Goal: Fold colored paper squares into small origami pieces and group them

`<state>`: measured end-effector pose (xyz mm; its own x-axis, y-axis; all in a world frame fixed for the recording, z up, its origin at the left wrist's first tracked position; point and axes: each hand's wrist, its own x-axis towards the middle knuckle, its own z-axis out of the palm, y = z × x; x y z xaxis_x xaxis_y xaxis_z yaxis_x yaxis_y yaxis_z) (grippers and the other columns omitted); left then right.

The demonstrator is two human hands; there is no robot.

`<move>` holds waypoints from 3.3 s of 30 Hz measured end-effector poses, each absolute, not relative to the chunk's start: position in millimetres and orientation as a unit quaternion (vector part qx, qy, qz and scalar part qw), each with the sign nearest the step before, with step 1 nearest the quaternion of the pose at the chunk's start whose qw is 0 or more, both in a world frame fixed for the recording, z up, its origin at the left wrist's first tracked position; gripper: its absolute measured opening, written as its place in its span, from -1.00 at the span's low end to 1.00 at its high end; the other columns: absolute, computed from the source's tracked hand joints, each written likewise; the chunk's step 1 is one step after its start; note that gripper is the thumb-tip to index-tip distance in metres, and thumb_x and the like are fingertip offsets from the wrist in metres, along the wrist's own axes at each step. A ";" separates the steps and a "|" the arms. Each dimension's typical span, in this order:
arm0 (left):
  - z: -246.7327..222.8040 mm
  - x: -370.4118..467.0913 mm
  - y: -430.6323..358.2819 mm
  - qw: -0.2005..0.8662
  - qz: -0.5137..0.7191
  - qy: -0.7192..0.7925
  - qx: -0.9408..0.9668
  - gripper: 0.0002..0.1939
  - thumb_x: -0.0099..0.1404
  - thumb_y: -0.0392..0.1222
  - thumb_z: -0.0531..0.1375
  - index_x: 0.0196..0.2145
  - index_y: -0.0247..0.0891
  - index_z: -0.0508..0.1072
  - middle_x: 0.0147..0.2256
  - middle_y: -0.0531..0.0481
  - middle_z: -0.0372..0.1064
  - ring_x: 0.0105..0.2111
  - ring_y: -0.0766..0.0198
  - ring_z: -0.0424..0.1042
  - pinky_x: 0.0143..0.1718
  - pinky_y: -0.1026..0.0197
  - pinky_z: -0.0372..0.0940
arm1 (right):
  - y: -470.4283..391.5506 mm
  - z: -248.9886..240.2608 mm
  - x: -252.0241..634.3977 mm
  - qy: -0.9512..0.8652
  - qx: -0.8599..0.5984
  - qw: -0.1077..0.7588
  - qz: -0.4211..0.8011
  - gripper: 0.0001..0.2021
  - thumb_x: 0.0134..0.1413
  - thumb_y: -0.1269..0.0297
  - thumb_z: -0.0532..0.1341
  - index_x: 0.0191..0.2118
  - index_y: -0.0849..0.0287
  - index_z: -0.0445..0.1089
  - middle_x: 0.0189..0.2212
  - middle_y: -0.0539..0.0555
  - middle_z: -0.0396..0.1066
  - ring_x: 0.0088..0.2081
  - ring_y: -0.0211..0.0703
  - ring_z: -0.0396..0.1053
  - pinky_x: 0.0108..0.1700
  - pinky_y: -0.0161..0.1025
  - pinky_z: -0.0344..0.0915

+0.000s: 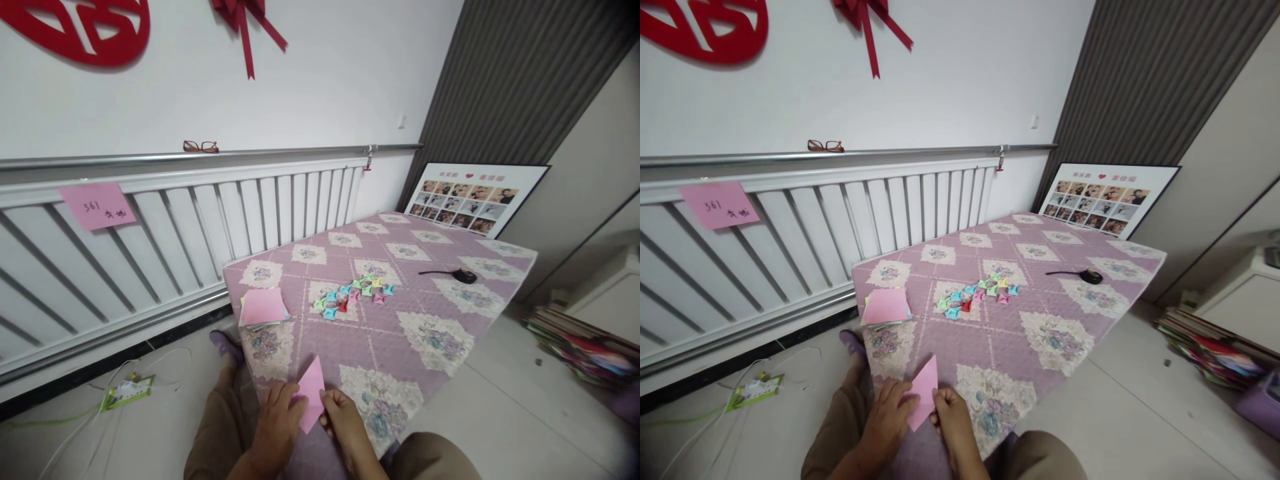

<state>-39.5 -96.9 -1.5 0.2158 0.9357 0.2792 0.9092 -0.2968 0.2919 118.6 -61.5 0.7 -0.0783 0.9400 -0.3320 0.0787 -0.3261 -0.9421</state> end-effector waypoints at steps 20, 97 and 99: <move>-1.1 -46.9 -99.6 0.176 0.216 0.633 0.723 -0.80 0.27 -0.33 0.12 -0.29 -0.10 0.52 -0.22 0.05 0.41 -0.14 0.20 0.27 -0.03 0.10 0.02 | -71.2 -3.8 140.6 -0.778 -0.509 0.321 0.182 -0.79 -0.01 0.49 0.02 -0.40 0.10 0.36 -0.41 0.05 0.39 -0.31 -0.13 0.34 -0.25 -0.25 0.22; -29.1 -71.4 -134.9 0.190 0.244 0.705 0.639 -0.48 0.19 -0.24 0.07 0.13 -0.20 0.31 0.19 -0.12 0.16 0.18 0.04 0.11 0.17 0.00 0.06 | -83.1 -8.4 130.1 -0.724 -0.560 0.364 0.171 -0.79 0.02 0.25 0.19 -0.23 0.08 0.53 -0.16 0.18 0.48 -0.11 0.07 0.41 -0.08 -0.01 0.37; -22.2 -69.1 -135.1 0.273 0.322 0.689 0.589 -0.50 0.16 -0.19 0.08 0.09 -0.26 0.32 0.13 -0.18 0.23 0.12 0.06 0.20 0.13 0.04 0.13 | -85.6 1.4 128.7 -0.703 -0.546 0.397 0.223 -0.76 0.09 0.20 0.14 -0.19 0.09 0.52 -0.17 0.17 0.48 -0.12 0.03 0.42 -0.08 -0.07 0.38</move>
